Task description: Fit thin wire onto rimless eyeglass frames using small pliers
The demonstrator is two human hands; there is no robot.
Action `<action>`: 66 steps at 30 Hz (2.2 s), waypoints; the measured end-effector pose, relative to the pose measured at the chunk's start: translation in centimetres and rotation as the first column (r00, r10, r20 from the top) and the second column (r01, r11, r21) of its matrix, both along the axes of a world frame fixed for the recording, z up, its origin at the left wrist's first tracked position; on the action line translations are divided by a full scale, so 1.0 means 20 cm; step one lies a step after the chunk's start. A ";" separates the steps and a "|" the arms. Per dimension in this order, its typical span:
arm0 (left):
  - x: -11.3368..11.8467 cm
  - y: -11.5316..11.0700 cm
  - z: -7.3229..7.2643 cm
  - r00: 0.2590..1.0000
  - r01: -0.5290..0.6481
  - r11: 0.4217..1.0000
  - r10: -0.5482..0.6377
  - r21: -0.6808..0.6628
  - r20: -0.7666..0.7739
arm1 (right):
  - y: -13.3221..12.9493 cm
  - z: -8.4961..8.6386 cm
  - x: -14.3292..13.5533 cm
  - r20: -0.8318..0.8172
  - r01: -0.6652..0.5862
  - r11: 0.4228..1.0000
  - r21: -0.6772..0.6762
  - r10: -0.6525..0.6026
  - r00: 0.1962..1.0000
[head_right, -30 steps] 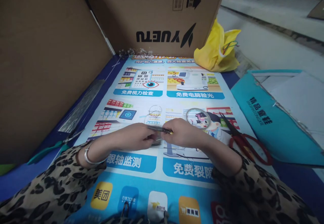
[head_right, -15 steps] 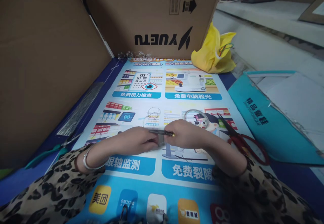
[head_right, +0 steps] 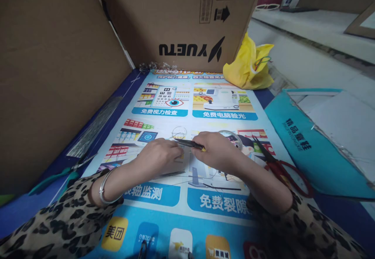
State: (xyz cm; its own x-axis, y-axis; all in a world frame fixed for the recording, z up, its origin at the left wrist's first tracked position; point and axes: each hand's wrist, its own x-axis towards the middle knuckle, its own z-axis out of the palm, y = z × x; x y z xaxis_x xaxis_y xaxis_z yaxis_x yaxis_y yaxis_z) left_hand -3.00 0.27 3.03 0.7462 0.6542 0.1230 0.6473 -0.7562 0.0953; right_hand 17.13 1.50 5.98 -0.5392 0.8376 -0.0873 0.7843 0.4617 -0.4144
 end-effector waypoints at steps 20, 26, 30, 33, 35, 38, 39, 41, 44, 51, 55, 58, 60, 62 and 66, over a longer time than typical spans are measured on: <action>-0.03 0.03 0.02 0.998 -0.015 0.965 0.030 0.262 -0.055 | 0.02 -0.06 -0.06 -0.187 0.112 0.983 -0.145 -0.139 0.972; -0.04 0.06 0.01 0.981 -0.165 0.986 0.163 0.004 0.109 | 0.02 -0.08 -0.08 -0.290 0.152 0.969 -0.193 -0.204 0.935; -0.03 0.12 0.02 0.847 -0.207 0.926 0.331 -0.315 0.416 | 0.02 -0.09 -0.10 -0.404 0.250 0.937 -0.246 -0.333 0.852; -0.02 0.15 0.04 0.651 -0.124 0.763 0.545 -0.634 0.529 | 0.03 -0.09 -0.12 -0.507 0.265 0.912 -0.314 -0.397 0.765; -0.01 0.17 0.06 0.519 -0.004 0.628 0.667 -0.778 0.535 | 0.04 -0.09 -0.14 -0.575 0.251 0.895 -0.369 -0.432 0.695; 0.01 0.20 0.08 0.384 0.160 0.531 0.743 -0.832 0.548 | 0.06 -0.09 -0.15 -0.654 0.226 0.867 -0.444 -0.486 0.580; 0.02 0.21 0.08 0.357 0.194 0.517 0.754 -0.833 0.551 | 0.06 -0.10 -0.15 -0.671 0.220 0.858 -0.463 -0.502 0.546; 0.04 0.22 0.09 0.311 0.238 0.495 0.776 -0.836 0.548 | 0.07 -0.10 -0.15 -0.690 0.211 0.844 -0.492 -0.526 0.497; 0.06 0.23 0.08 0.271 0.281 0.462 0.803 -0.841 0.531 | 0.09 -0.12 -0.14 -0.696 0.196 0.828 -0.526 -0.551 0.461; 0.07 0.22 0.02 0.221 0.333 0.456 0.813 -0.825 0.539 | 0.08 -0.17 -0.17 -0.707 0.201 0.804 -0.559 -0.589 0.392; 0.07 0.22 0.00 0.202 0.357 0.456 0.814 -0.815 0.544 | 0.07 -0.18 -0.20 -0.699 0.202 0.796 -0.570 -0.599 0.390; 0.07 0.23 -0.02 0.202 0.411 0.417 0.825 -0.811 0.527 | 0.06 -0.19 -0.20 -0.706 0.209 0.795 -0.569 -0.603 0.372; 0.06 0.23 -0.03 0.208 0.435 0.397 0.829 -0.808 0.520 | 0.06 -0.20 -0.20 -0.706 0.220 0.790 -0.572 -0.611 0.357; 0.06 0.22 -0.04 0.209 0.441 0.401 0.825 -0.803 0.526 | 0.06 -0.20 -0.20 -0.707 0.222 0.788 -0.574 -0.614 0.351; 0.06 0.22 -0.05 0.198 0.430 0.411 0.826 -0.804 0.528 | 0.06 -0.20 -0.20 -0.701 0.240 0.789 -0.566 -0.613 0.365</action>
